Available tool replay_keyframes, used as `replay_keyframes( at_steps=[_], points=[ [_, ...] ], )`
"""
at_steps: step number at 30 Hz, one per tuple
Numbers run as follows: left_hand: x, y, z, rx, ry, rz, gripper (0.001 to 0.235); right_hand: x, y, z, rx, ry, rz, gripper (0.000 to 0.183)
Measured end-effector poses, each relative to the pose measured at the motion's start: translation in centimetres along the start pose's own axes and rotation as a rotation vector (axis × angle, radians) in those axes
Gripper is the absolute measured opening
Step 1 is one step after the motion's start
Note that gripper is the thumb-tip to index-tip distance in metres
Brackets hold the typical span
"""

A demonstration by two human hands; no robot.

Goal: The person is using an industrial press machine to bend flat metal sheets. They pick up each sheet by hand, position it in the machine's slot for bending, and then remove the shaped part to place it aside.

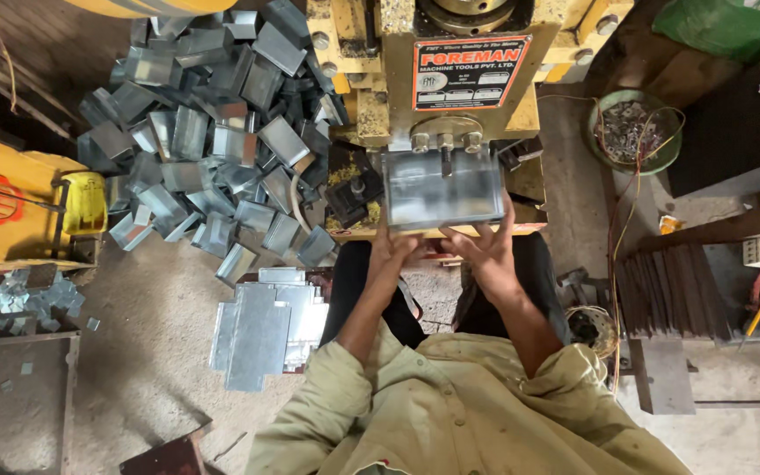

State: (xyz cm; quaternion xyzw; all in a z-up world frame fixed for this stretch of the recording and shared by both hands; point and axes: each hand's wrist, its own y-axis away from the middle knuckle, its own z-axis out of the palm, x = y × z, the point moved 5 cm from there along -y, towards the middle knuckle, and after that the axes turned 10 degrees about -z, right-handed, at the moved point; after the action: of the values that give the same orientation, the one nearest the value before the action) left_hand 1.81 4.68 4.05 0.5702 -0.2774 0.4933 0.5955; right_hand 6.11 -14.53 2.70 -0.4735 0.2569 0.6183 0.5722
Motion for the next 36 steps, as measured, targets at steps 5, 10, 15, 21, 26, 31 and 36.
replay_keyframes(
  at_steps=[5, 10, 15, 21, 26, 31, 36],
  points=[
    [-0.6, -3.8, -2.1, 0.266, -0.268, 0.250, 0.069, 0.6, -2.9, -0.8, 0.139, 0.101, 0.081, 0.082],
    [-1.4, -5.7, -3.1, 0.247, -0.152, 0.305, 0.061, 1.5, -4.3, -3.4, 0.198, 0.267, -0.040, 0.070],
    [-2.3, -5.5, -3.8, 0.355, -0.155, 0.365, 0.050, 2.0, -3.5, -4.8, 0.303, 0.410, 0.014, 0.066],
    [0.8, -5.0, -2.7, 0.206, -0.190, 0.409, 0.076, 0.2, -5.1, -3.1, 0.214, 0.331, -0.069, 0.091],
    [2.5, -4.6, -1.9, -0.095, -0.127, 0.314, 0.079, -2.2, -5.1, -2.2, 0.068, 0.257, -0.092, 0.063],
    [-1.3, -1.7, -4.6, -0.066, -0.174, 0.255, 0.054, -2.0, -1.4, -3.1, 0.120, 0.017, 0.193, 0.055],
    [-8.0, 0.6, -6.8, -0.115, 0.096, 0.045, 0.065, 0.0, 0.0, -3.7, 0.349, 0.156, 0.279, 0.046]
  ],
)
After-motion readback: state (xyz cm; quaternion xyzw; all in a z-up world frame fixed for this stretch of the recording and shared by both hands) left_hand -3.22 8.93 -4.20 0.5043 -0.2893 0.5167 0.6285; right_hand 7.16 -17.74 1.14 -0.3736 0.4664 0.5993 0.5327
